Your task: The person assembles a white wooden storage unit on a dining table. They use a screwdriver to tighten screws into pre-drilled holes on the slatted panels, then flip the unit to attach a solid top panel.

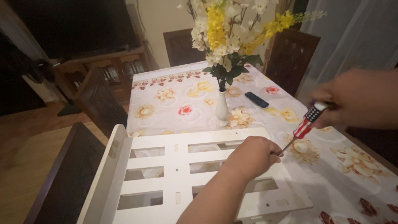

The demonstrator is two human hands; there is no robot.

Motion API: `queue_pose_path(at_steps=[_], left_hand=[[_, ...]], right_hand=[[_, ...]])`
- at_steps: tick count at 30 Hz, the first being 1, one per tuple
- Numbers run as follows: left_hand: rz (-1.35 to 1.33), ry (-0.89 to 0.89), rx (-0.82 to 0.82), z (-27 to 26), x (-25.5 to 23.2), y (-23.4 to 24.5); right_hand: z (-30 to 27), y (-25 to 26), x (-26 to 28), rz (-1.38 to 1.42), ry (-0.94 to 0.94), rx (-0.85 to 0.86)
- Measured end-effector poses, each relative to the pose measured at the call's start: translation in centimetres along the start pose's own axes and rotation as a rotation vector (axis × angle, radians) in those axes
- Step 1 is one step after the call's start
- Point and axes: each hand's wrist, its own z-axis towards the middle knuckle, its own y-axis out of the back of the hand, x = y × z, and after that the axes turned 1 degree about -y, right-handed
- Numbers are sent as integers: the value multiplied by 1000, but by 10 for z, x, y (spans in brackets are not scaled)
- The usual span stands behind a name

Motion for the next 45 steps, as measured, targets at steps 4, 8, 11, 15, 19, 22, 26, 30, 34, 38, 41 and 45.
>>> queue_pose_path(at_steps=[4, 8, 11, 15, 19, 22, 26, 30, 34, 38, 41, 45], left_hand=[[7, 39, 6, -2, -4, 3], [-7, -9, -13, -2, -2, 0], [21, -21, -17, -1, 1, -3], [11, -11, -25, -1, 3, -2], [-1, -47, -41, 0, 4, -6], [3, -50, -53, -1, 6, -5], [2, -17, -24, -1, 2, -4], [21, -34, -36, -3, -2, 0], [-9, -27, -35, -1, 2, -3], [-14, -45, -40, 0, 7, -6], [36, -44, -23, -2, 5, -6], [61, -89, -44, -1, 6, -8]], right_hand=[[1, 2, 6, -497, 147, -19], [4, -3, 1, -439, 75, -4], [3, -5, -8, -29, -25, -55], [2, -7, -14, 219, 398, -356], [3, -16, -15, 10, 279, -267], [3, -8, -7, -93, 168, -213], [-10, -2, 4, -340, -24, -111], [-17, 0, 8, -90, -185, -31], [-13, -10, -2, 166, 29, -175], [-14, -13, -1, 120, 145, -191], [-23, -4, 13, -57, 53, -114], [-41, -1, 22, -174, -130, -80]])
